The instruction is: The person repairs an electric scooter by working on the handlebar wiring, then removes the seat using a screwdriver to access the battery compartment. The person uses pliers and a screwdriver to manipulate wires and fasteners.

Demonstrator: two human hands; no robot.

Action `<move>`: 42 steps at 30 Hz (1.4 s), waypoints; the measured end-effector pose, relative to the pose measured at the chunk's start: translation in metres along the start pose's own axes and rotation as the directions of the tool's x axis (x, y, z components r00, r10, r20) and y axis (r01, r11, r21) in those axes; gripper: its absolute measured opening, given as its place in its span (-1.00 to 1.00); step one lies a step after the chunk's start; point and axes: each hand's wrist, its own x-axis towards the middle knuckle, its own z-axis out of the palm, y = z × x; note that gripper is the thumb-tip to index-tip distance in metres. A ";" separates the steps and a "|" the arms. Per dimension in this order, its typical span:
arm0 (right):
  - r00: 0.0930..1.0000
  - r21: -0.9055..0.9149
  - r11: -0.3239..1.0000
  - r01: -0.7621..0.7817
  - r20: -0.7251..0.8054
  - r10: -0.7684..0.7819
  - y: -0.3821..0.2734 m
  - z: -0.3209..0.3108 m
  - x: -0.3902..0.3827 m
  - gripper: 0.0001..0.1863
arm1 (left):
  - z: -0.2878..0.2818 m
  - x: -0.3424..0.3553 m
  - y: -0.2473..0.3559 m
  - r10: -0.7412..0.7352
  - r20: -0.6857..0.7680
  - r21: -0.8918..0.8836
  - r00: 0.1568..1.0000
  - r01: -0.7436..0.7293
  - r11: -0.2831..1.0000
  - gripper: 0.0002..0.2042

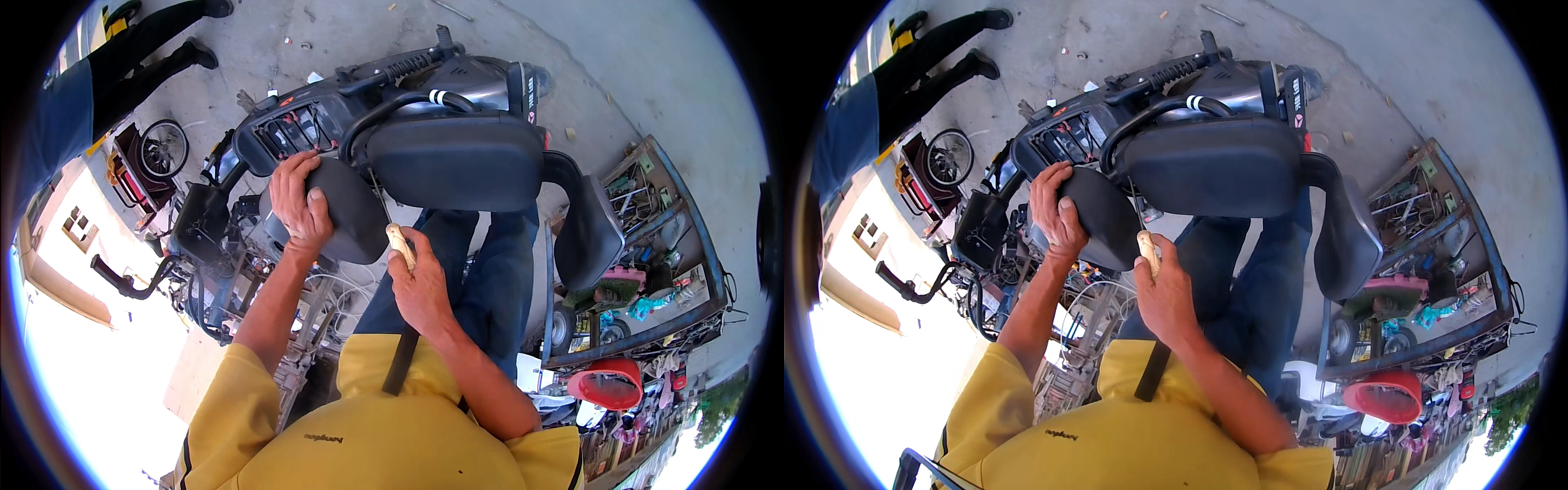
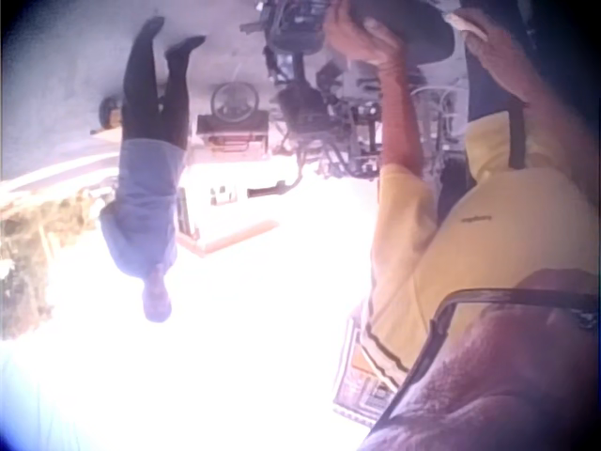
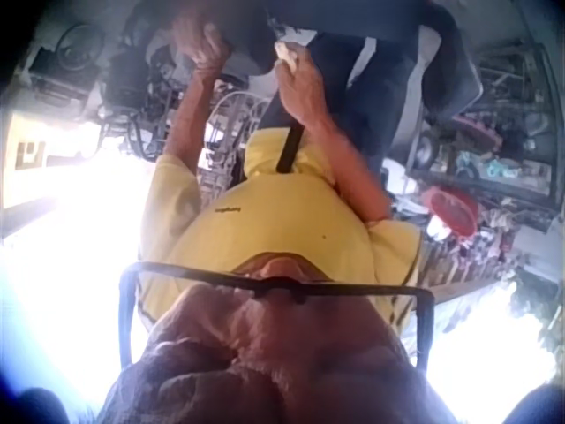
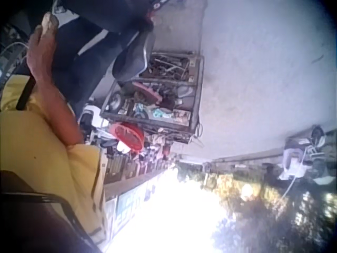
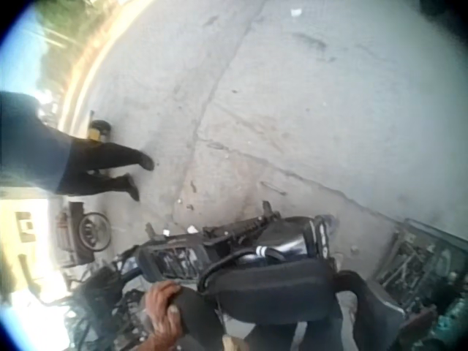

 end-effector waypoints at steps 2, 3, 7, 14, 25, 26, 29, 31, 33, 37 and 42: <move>0.980 0.457 0.867 -0.199 0.113 0.165 -0.012 0.002 0.004 -0.49 | 0.001 0.002 0.000 0.003 -0.006 -0.002 1.000 -0.003 1.000 -0.60; 0.957 0.641 0.710 -0.291 0.194 0.217 -0.017 0.004 0.004 -0.48 | 0.000 0.001 0.001 -0.005 -0.001 -0.004 1.000 0.005 1.000 -0.60; 0.923 0.789 0.489 -0.372 0.257 0.287 -0.034 0.004 0.003 -0.45 | 0.001 0.001 0.002 -0.019 -0.017 -0.013 1.000 0.019 1.000 -0.62; 0.918 0.699 0.597 -0.393 0.259 0.301 -0.029 0.003 0.014 -0.43 | 0.000 0.003 0.005 -0.032 -0.009 -0.028 0.999 0.032 0.999 -0.64; 0.929 0.479 0.809 -0.340 0.035 0.369 -0.028 0.016 0.023 -0.52 | 0.002 0.001 0.000 0.012 0.015 0.000 1.000 -0.012 1.000 -0.63; 0.940 0.428 0.850 -0.309 0.003 0.340 -0.022 0.018 0.026 -0.52 | 0.003 0.001 0.000 0.009 0.016 -0.002 1.000 -0.009 1.000 -0.63; 0.978 -0.196 0.977 0.080 -0.175 -0.115 0.006 0.023 0.029 -0.50 | 0.003 0.003 0.000 -0.010 0.031 -0.024 0.999 0.011 1.000 -0.63; 0.925 -0.681 0.693 0.237 -0.060 -0.375 0.012 0.022 0.025 -0.46 | 0.002 0.004 -0.002 -0.023 0.031 -0.034 0.999 0.024 0.999 -0.64; 0.917 -0.938 0.255 0.237 0.129 -0.376 0.003 0.016 0.016 -0.42 | 0.007 0.002 -0.001 -0.019 0.032 -0.056 0.999 0.021 0.998 -0.63; 0.818 -0.932 0.170 0.319 0.181 -0.546 0.030 0.015 0.012 -0.36 | 0.004 0.002 -0.006 0.004 0.028 -0.059 1.000 -0.003 0.998 -0.61; 0.976 0.238 0.971 -0.036 -0.199 0.085 0.034 0.022 0.034 -0.64 | 0.003 0.002 -0.005 0.008 0.013 -0.042 1.000 -0.007 0.999 -0.59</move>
